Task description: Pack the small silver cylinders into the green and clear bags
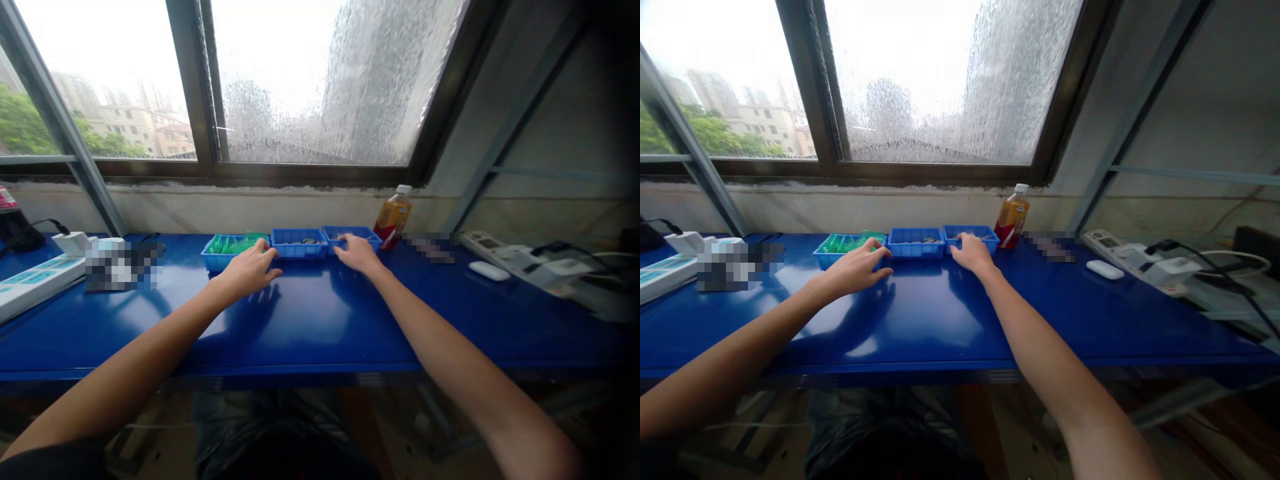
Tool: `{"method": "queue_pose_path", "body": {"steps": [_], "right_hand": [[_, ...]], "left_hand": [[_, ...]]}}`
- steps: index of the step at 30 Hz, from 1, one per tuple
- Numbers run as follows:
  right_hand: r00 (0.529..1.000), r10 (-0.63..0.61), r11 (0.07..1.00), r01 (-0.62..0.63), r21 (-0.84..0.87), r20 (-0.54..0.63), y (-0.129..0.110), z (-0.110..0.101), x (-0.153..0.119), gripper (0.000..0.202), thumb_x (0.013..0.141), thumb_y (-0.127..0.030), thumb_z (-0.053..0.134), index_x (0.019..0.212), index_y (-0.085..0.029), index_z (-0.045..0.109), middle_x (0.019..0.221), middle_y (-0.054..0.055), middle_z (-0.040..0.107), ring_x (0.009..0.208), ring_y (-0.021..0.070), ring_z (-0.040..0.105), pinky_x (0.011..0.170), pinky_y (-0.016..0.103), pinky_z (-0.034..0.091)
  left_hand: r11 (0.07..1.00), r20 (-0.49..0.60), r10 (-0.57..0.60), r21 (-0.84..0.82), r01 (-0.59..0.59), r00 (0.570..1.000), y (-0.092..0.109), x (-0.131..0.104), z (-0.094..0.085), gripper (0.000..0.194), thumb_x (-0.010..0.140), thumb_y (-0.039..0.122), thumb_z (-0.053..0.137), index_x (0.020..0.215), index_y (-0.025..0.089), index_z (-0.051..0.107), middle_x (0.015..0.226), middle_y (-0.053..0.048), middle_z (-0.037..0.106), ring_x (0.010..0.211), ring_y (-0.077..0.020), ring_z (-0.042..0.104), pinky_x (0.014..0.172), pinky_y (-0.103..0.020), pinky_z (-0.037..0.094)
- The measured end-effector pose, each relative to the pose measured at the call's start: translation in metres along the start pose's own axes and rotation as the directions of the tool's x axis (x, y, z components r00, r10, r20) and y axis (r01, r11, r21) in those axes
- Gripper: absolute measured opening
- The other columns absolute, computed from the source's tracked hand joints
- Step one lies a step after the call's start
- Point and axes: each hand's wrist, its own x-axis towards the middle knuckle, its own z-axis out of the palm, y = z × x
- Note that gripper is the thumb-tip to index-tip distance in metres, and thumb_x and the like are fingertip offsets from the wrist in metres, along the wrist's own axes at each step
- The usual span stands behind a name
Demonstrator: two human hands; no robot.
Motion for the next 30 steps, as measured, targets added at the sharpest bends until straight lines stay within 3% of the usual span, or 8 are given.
{"method": "queue_pose_path", "body": {"steps": [7,12,16,20,23,26,28,30], "right_hand": [[0.999,-0.002,1.000,0.004,-0.029,0.053,-0.001,-0.009,-0.002,0.043,0.074,-0.042,0.055,0.105,-0.012,0.061,0.089,0.011,0.066,0.081,0.0213,0.061,0.069,0.028,0.043],[0.986,0.147,0.988,-0.150,0.025,0.076,0.013,-0.028,-0.001,0.052,0.078,-0.060,0.042,0.074,-0.015,0.068,0.071,0.010,0.067,0.067,0.0206,0.062,0.062,0.027,0.044],[0.953,0.287,0.953,-0.294,0.069,0.092,0.030,-0.033,0.000,0.057,0.081,-0.060,0.036,0.073,-0.015,0.069,0.055,0.008,0.063,0.049,0.0173,0.058,0.056,0.027,0.043],[0.939,0.345,0.939,-0.345,0.003,0.013,0.037,-0.029,-0.001,0.046,0.079,-0.054,0.044,0.089,-0.017,0.069,0.060,0.009,0.065,0.055,0.0187,0.061,0.059,0.029,0.044],[0.899,0.407,0.910,-0.414,0.012,0.165,0.037,-0.025,-0.001,0.049,0.080,-0.056,0.041,0.093,-0.018,0.068,0.059,0.008,0.065,0.052,0.0175,0.060,0.058,0.028,0.044],[0.867,0.421,0.892,-0.449,0.052,0.268,0.038,-0.025,0.000,0.048,0.081,-0.055,0.041,0.102,-0.019,0.066,0.058,0.005,0.065,0.047,0.0158,0.059,0.058,0.028,0.045],[0.861,0.422,0.892,-0.450,0.042,0.283,0.036,-0.029,-0.001,0.047,0.080,-0.054,0.043,0.108,-0.021,0.063,0.058,0.005,0.065,0.049,0.0164,0.059,0.060,0.029,0.044],[0.877,0.432,0.899,-0.438,-0.019,0.210,0.031,-0.036,-0.004,0.048,0.078,-0.054,0.047,0.111,-0.022,0.062,0.064,0.008,0.066,0.058,0.0197,0.062,0.063,0.031,0.044]], "left_hand": [[0.985,0.002,-0.165,0.054,0.164,0.986,-0.033,0.012,0.013,0.040,0.083,0.041,0.046,0.116,0.020,0.051,0.102,-0.011,0.050,0.095,-0.0268,0.056,0.082,-0.039,0.044],[0.966,-0.015,-0.253,0.056,0.253,0.967,-0.030,0.007,0.008,0.045,0.084,0.044,0.043,0.120,0.019,0.047,0.114,-0.015,0.046,0.092,-0.0293,0.059,0.076,-0.040,0.047],[0.996,-0.146,-0.094,-0.019,0.092,0.985,-0.001,0.017,0.009,0.048,0.085,0.039,0.044,0.127,0.017,0.040,0.130,-0.017,0.037,0.100,-0.0280,0.057,0.082,-0.038,0.046],[0.995,-0.082,0.005,-0.103,-0.014,0.997,0.019,0.045,0.029,0.050,0.084,0.027,0.047,0.130,0.015,0.035,0.125,-0.016,0.045,0.102,-0.0260,0.058,0.084,-0.035,0.046],[0.996,-0.080,-0.051,-0.076,0.045,0.996,0.014,0.059,0.046,0.033,0.082,0.013,0.044,0.115,0.013,0.048,0.109,-0.015,0.055,0.090,-0.0248,0.062,0.078,-0.035,0.047],[0.995,-0.145,-0.044,-0.092,0.030,0.988,-0.003,0.054,0.052,0.026,0.081,0.008,0.040,0.103,0.016,0.052,0.102,-0.012,0.057,0.088,-0.0233,0.062,0.076,-0.033,0.047],[0.991,-0.160,0.005,-0.134,-0.027,0.987,-0.014,0.042,0.051,0.023,0.083,0.010,0.039,0.101,0.017,0.051,0.102,-0.010,0.057,0.090,-0.0218,0.060,0.078,-0.032,0.047],[0.980,-0.166,0.058,-0.180,-0.088,0.984,-0.022,0.026,0.046,0.021,0.084,0.013,0.039,0.102,0.018,0.049,0.103,-0.009,0.056,0.092,-0.0206,0.059,0.080,-0.032,0.047]]}}
